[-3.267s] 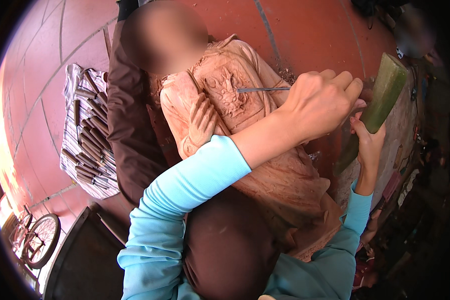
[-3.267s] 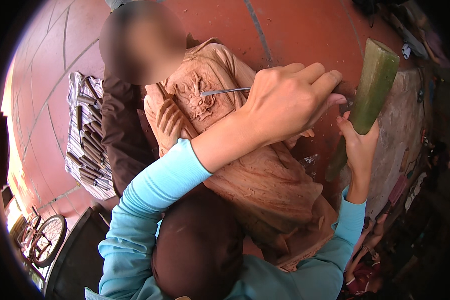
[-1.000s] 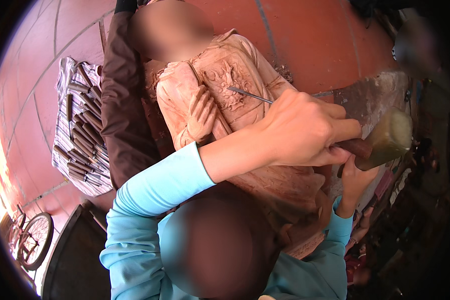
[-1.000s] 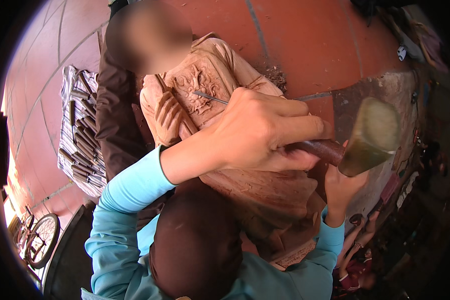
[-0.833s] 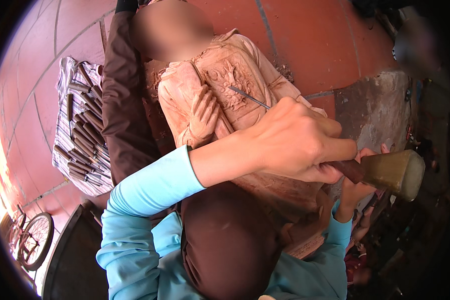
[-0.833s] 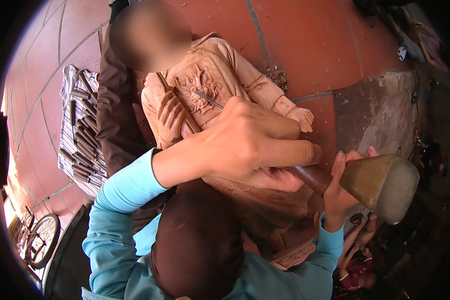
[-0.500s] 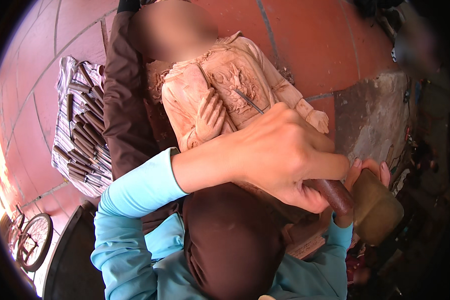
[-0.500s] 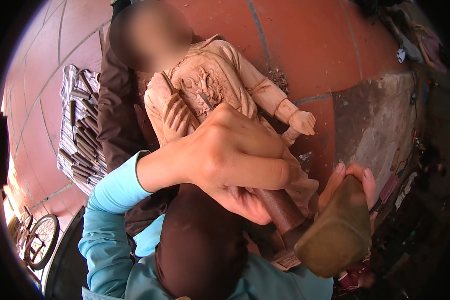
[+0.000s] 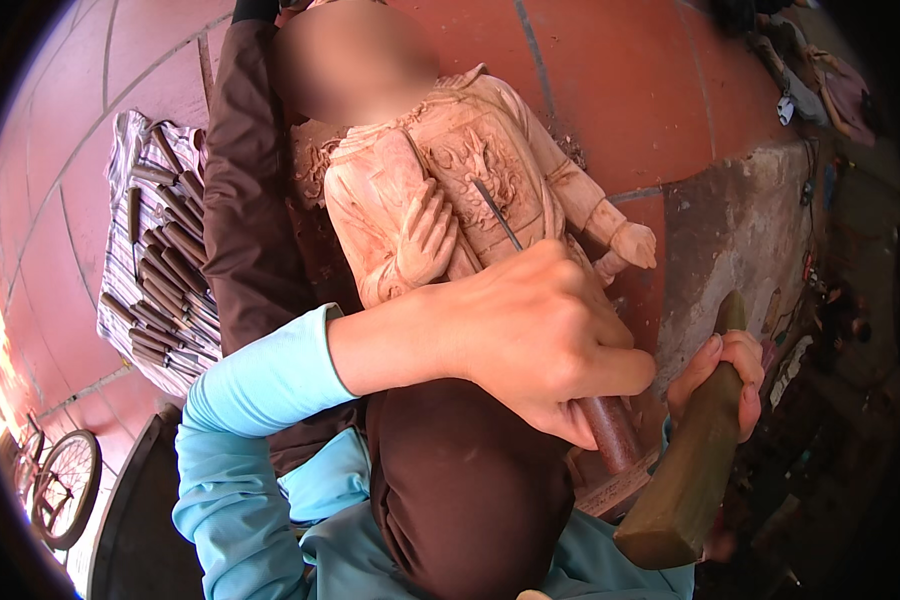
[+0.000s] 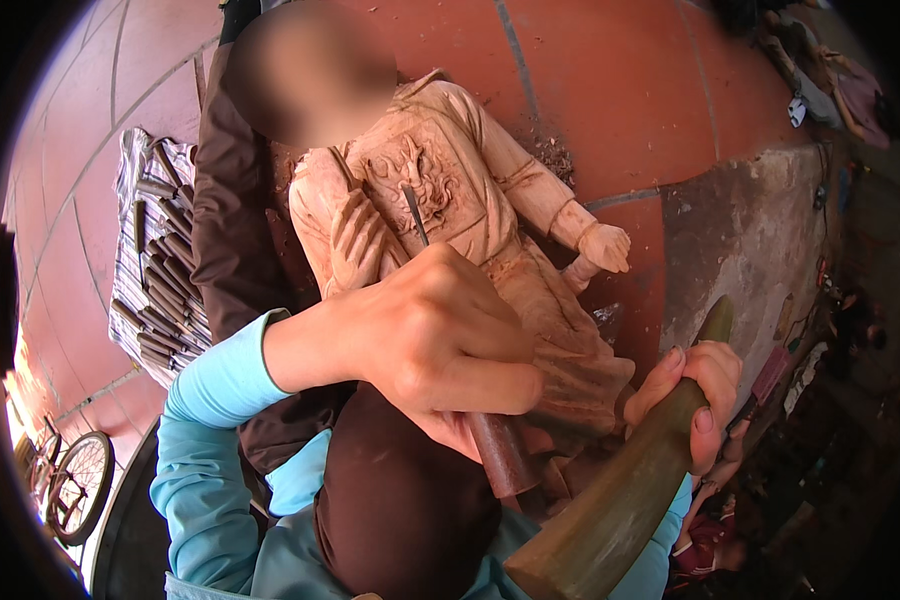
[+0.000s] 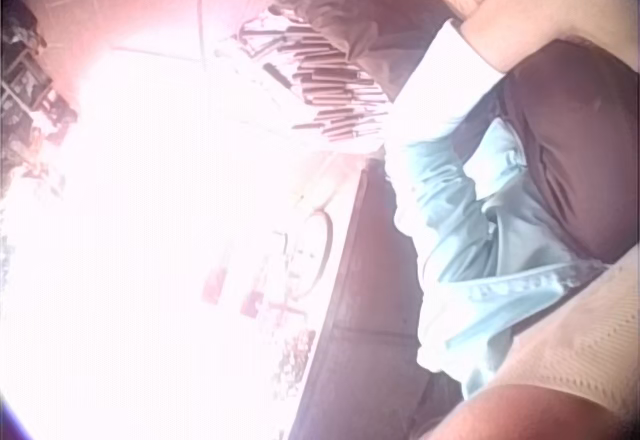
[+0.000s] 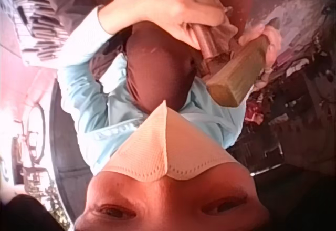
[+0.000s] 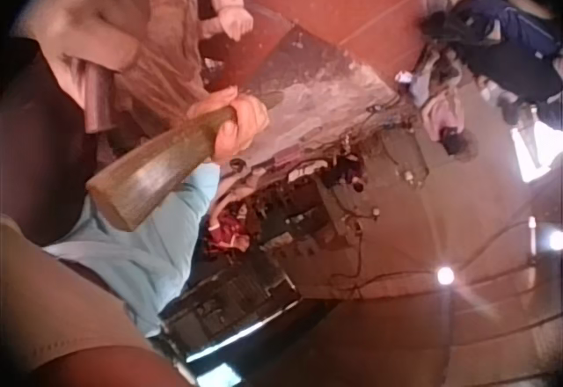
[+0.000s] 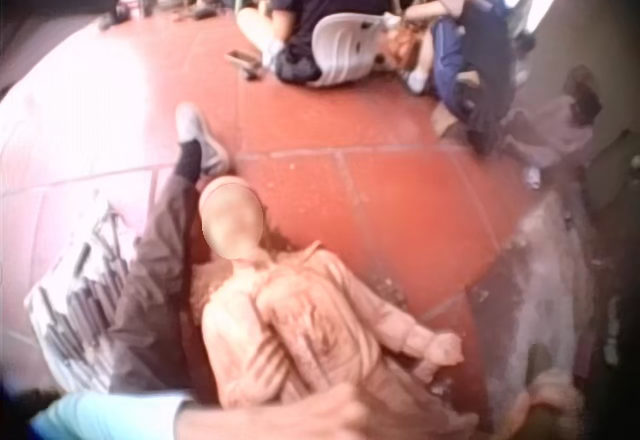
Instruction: The person carves a wooden sculpture of a man using a chisel and a mallet. They repeatedly strike the chisel to refine the details on the figure's chest and clothing. The person occasionally switches chisels from a collection laid out on a cloth nearby.
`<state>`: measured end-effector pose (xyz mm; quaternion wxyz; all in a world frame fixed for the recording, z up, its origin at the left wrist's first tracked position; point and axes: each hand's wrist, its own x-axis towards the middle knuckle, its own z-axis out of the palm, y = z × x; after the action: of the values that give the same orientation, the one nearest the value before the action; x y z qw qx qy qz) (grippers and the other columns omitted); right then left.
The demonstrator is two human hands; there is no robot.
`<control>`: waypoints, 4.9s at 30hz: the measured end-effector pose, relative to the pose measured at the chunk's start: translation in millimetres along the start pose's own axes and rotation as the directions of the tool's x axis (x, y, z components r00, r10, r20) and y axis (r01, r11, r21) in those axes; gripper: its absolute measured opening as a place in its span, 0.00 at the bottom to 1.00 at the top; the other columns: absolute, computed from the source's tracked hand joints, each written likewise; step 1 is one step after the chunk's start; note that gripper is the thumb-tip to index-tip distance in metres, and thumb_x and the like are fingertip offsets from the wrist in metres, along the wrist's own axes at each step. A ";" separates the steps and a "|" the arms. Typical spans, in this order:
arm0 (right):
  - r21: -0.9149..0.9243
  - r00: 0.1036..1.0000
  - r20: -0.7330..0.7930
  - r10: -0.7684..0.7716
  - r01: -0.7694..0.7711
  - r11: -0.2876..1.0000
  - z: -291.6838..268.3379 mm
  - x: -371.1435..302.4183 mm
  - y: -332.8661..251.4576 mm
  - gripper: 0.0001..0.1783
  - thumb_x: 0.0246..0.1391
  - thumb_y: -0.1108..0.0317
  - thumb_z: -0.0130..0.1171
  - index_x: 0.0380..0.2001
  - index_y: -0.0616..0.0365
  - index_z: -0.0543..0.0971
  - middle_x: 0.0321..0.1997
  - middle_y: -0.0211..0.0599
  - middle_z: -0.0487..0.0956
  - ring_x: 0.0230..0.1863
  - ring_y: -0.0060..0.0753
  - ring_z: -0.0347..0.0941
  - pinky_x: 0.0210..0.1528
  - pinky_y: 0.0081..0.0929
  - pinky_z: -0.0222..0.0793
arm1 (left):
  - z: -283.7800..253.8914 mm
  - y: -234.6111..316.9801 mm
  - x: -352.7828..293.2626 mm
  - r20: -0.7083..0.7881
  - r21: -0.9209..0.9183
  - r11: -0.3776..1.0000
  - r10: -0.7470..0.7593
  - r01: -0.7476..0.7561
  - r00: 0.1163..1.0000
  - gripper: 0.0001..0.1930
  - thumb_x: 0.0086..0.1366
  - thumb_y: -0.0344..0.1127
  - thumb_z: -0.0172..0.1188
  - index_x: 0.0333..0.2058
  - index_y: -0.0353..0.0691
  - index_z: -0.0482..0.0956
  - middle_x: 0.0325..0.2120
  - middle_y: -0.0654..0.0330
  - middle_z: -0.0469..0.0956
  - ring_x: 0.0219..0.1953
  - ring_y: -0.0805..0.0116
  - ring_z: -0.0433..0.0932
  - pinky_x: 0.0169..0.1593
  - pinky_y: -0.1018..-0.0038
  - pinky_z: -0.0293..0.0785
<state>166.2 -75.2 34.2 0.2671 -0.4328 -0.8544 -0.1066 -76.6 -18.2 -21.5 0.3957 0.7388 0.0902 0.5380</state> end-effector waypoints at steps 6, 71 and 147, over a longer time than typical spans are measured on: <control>0.009 0.999 -0.025 -0.046 0.046 0.999 2.2 1.8 0.1 0.40 0.46 0.90 0.53 0.57 0.42 0.54 0.35 0.41 0.69 0.27 0.39 0.66 0.28 0.38 0.66 | -3.1 0.1 0.2 -0.025 -0.035 0.998 0.042 -0.043 0.999 0.17 0.55 0.36 0.66 0.15 0.43 0.67 0.10 0.67 0.61 0.10 0.70 0.66 0.13 0.73 0.56; -0.142 0.991 0.085 0.102 -0.089 0.986 -4.9 14.7 3.2 0.35 0.51 0.87 0.54 0.60 0.65 0.51 0.31 0.44 0.71 0.29 0.34 0.69 0.35 0.32 0.70 | 27.9 -9.2 17.2 -0.454 0.277 0.956 0.222 -0.100 0.863 0.22 0.48 0.56 0.65 0.30 0.42 0.79 0.17 0.69 0.65 0.15 0.76 0.64 0.16 0.78 0.55; 0.083 0.971 0.005 -0.238 0.237 0.968 -5.2 54.0 -27.0 0.38 0.44 0.88 0.57 0.51 0.32 0.60 0.32 0.37 0.68 0.22 0.36 0.64 0.22 0.37 0.61 | -13.5 9.8 -30.6 -0.137 0.189 0.855 0.509 -0.482 0.850 0.23 0.68 0.55 0.47 0.23 0.43 0.68 0.13 0.70 0.54 0.12 0.77 0.56 0.14 0.80 0.48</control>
<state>120.5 -56.7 69.4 0.2634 -0.3171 -0.9057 -0.0994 -103.6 -35.3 -35.6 0.1775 0.7117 -0.0285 0.6791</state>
